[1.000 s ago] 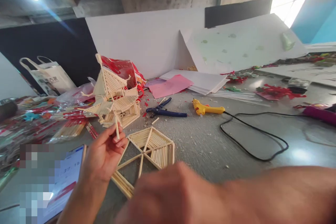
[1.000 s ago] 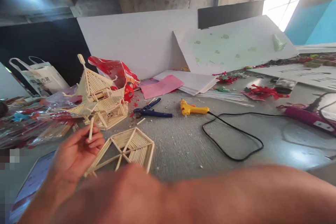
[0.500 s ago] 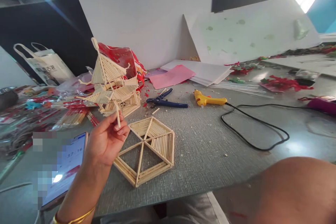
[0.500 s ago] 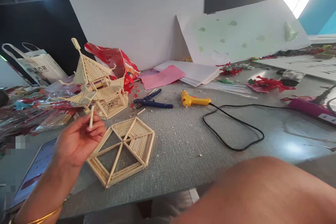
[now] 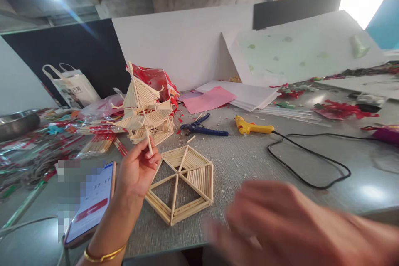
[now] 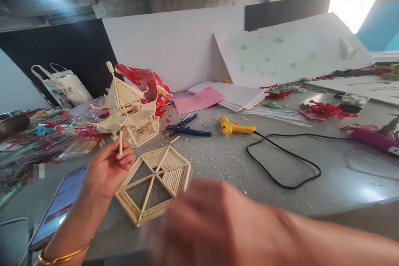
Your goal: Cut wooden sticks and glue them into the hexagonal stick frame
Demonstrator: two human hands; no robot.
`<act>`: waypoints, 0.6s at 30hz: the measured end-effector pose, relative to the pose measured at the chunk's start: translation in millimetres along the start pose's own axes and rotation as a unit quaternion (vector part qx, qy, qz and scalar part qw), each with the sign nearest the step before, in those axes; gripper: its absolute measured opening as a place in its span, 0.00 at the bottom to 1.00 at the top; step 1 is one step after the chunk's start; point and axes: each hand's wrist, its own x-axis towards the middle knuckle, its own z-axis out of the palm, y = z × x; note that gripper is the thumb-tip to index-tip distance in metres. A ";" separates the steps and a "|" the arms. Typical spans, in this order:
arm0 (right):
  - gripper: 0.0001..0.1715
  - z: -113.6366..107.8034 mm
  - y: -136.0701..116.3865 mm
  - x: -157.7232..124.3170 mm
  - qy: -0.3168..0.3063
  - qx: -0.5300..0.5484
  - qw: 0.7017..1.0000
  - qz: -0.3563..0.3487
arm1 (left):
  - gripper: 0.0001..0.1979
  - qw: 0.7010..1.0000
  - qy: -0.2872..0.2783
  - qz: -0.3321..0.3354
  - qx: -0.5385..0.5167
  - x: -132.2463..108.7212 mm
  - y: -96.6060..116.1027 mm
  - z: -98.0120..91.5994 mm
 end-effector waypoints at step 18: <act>0.11 99.3 67.3 186.6 -0.295 -0.024 0.954 0.046 | 0.05 1.000 -0.003 0.020 -0.013 -3.1 8.0 5.1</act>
